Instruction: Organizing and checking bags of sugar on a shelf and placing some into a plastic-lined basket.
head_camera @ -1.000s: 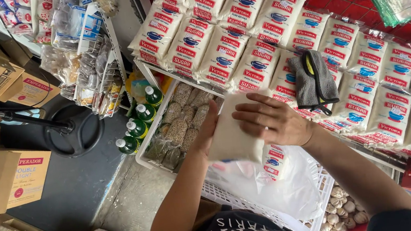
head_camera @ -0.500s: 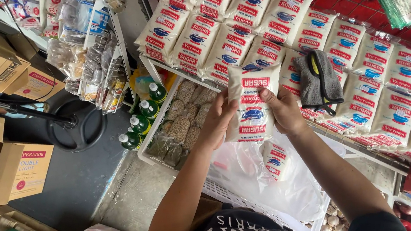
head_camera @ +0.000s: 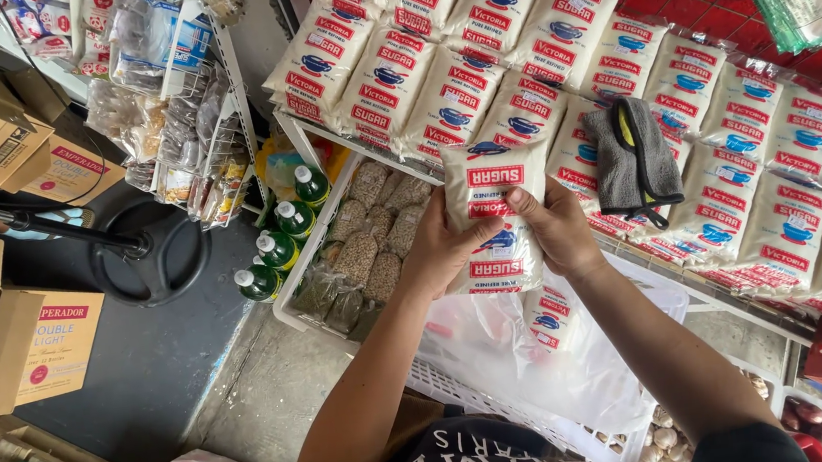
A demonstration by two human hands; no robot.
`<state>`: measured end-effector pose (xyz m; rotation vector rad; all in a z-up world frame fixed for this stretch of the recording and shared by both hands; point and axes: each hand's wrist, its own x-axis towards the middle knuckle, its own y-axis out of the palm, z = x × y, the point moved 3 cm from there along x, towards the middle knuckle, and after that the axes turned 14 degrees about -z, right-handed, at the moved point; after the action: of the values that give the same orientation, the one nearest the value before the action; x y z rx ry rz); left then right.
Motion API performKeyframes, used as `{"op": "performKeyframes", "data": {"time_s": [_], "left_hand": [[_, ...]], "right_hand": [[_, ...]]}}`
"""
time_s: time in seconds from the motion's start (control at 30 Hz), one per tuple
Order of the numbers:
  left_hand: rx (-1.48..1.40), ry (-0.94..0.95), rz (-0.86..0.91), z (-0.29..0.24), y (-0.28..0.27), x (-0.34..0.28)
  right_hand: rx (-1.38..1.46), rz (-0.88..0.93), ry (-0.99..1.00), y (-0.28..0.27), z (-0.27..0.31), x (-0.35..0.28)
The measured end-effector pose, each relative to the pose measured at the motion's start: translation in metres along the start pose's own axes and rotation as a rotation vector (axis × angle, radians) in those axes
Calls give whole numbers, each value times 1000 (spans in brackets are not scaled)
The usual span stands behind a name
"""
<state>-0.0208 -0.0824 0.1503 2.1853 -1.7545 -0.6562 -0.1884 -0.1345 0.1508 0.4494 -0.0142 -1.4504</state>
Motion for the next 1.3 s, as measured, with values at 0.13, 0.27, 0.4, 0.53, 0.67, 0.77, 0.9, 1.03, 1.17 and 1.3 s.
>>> {"op": "performKeyframes", "data": {"time_s": [0.13, 0.27, 0.4, 0.53, 0.67, 0.77, 0.9, 1.03, 1.17, 1.3], "left_hand": [[14, 17, -31, 5, -3, -2], [-97, 10, -119, 20, -10, 0], [-325, 56, -324, 27, -19, 10], [-442, 155, -407, 2, -6, 5], [-376, 327, -373, 6, -10, 1], [-268, 369, -176, 6, -36, 3], [-310, 118, 243, -38, -53, -5], [-193, -24, 41, -13, -62, 5], [236, 66, -113, -8, -54, 0], [49, -85, -155, 40, -70, 3]], "right_hand": [[-70, -7, -20, -3, -4, 1], [-366, 9, -152, -22, -14, 12], [-15, 109, -1, -16, -12, 6], [277, 98, 64, 10, -37, -16], [518, 57, 170, 30, -65, -16], [577, -49, 215, 24, -70, -3], [415, -151, 86, -7, -63, 13], [231, -96, -40, -28, -61, 35], [-111, -72, -71, -21, -21, 44], [-473, -13, -49, -15, 5, 53]]}}
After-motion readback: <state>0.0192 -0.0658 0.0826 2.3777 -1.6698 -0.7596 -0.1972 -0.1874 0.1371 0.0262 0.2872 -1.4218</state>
